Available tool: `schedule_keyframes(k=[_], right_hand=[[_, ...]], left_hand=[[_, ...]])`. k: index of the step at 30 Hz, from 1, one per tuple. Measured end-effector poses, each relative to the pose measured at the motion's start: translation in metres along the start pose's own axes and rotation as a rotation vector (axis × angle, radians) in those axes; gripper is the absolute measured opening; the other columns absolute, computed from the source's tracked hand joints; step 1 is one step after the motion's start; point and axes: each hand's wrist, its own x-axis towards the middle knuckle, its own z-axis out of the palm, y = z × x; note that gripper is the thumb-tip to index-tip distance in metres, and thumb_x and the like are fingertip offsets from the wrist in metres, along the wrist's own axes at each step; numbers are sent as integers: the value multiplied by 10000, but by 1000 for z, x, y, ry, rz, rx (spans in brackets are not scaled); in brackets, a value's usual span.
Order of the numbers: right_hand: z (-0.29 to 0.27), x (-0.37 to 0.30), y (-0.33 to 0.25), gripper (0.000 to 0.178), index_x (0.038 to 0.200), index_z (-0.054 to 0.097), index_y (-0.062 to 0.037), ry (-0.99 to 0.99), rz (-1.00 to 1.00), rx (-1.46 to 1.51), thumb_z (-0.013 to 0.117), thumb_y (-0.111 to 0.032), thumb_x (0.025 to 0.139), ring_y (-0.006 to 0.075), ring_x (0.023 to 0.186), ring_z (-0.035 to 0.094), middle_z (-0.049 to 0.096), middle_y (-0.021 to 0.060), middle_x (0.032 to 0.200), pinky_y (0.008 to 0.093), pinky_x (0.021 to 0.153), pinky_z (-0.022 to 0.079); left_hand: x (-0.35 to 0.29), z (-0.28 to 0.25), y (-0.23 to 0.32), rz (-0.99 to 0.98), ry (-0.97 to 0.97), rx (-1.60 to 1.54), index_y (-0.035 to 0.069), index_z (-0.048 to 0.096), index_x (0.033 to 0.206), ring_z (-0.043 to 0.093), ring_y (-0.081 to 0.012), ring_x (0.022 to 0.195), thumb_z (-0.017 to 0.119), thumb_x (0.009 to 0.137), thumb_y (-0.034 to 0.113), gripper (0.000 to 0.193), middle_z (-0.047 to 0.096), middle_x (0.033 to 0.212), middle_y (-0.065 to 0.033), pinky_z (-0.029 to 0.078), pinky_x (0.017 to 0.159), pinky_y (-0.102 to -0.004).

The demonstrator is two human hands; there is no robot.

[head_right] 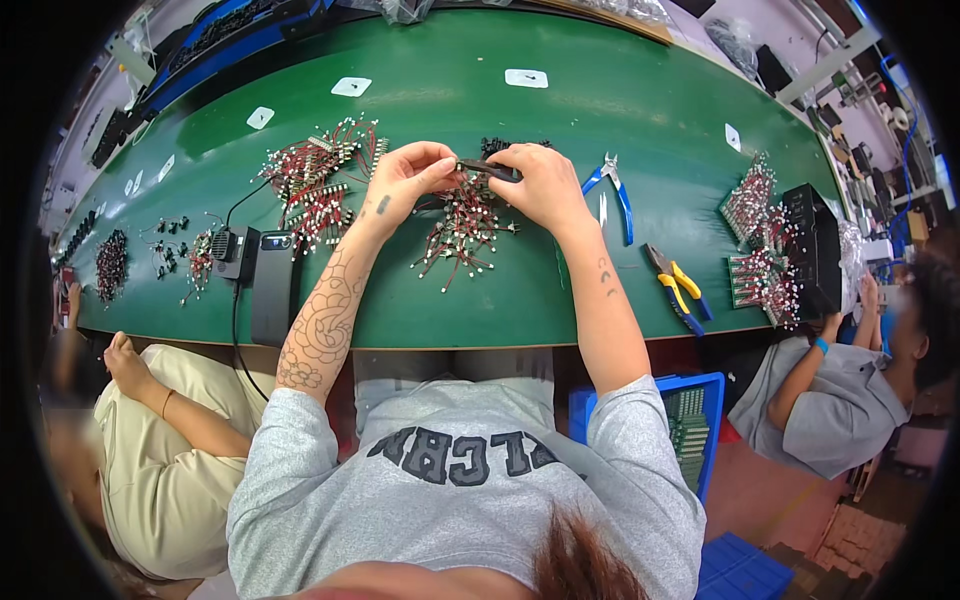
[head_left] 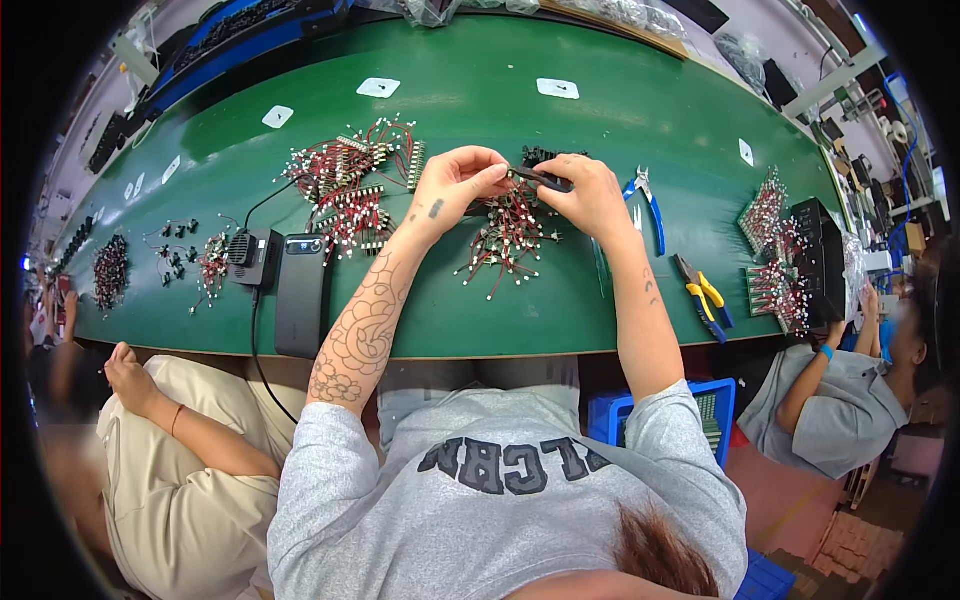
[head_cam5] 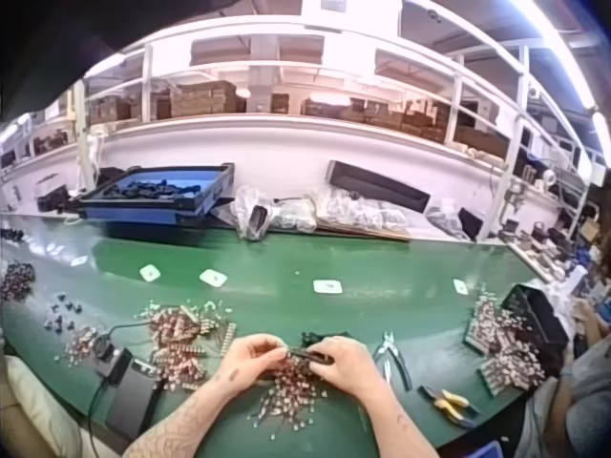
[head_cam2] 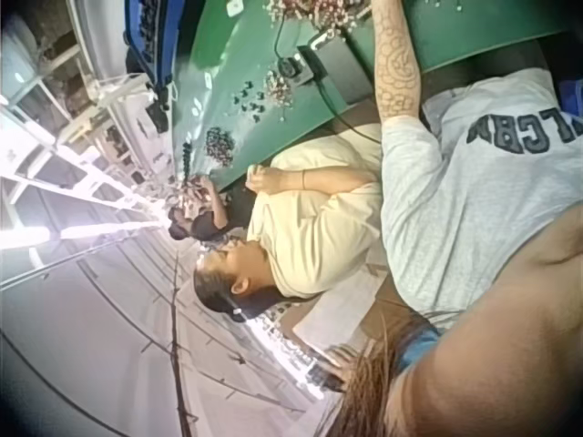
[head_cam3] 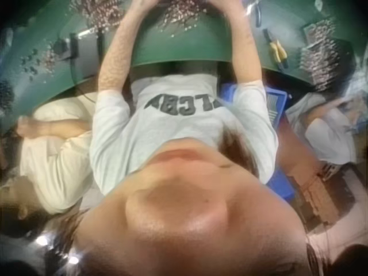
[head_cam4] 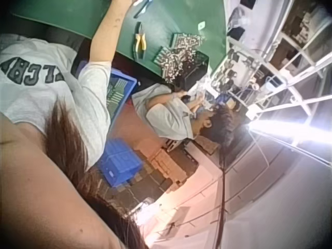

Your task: Manually assembling small electronic wire harnesses by inserting wires into connectors.

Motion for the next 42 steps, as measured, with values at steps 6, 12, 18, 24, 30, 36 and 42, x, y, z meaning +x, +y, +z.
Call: schedule_keyframes(k=[6, 12, 18, 24, 30, 36, 42], right_hand=[[-5, 2, 0, 245, 934, 755, -50, -212, 194, 206, 700, -214, 760, 220, 609, 593, 721, 63, 773, 311, 601, 481], [-4, 2, 0, 263, 952, 748, -25, -234, 218, 269, 696, -206, 769, 183, 554, 536, 694, 65, 701, 291, 549, 444], [-5, 2, -5, 262, 953, 741, -3, -201, 235, 333, 686, -189, 777, 154, 562, 518, 679, 53, 688, 274, 545, 433], [-6, 2, -4, 257, 946, 736, 14, -212, 238, 388, 671, -174, 783, 132, 571, 511, 671, 45, 680, 260, 543, 426], [-10, 3, -2, 253, 936, 733, 22, -274, 279, 428, 660, -165, 783, 118, 584, 508, 666, 40, 679, 247, 543, 420], [-6, 4, -2, 253, 949, 731, 20, -277, 308, 423, 657, -151, 778, 117, 585, 505, 662, 39, 675, 242, 545, 420], [0, 2, 2, 269, 973, 721, 24, -176, 143, 535, 675, -117, 749, 148, 622, 565, 711, 67, 771, 259, 589, 452]], left_hand=[[-1, -6, 6, -131, -78, -8, -14, 653, 1047, 687, -158, 879, 673, 912, 105, 181, 692, 936, -104, 570, 817, -232], [-4, -3, 12, -141, -100, -8, -21, 651, 1054, 689, -161, 878, 678, 909, 111, 198, 694, 932, -111, 576, 814, -239], [-5, 3, 15, -105, -63, -2, -30, 657, 1067, 701, -170, 860, 685, 899, 87, 206, 704, 918, -119, 584, 802, -245], [-3, 2, 8, -59, -50, -34, -35, 669, 1091, 712, -180, 848, 695, 886, 63, 228, 713, 914, -130, 590, 784, -242], [-4, 8, 6, -32, -30, -53, -35, 672, 1123, 714, -181, 841, 699, 883, 60, 260, 717, 921, -137, 592, 772, -235], [-2, 6, -2, -11, 8, -42, -35, 667, 1144, 711, -174, 829, 695, 890, 78, 279, 718, 917, -136, 593, 773, -234], [-3, 1, 14, -74, -14, 52, -25, 695, 1097, 692, -144, 804, 660, 914, 97, 223, 709, 895, -106, 579, 722, -216]])
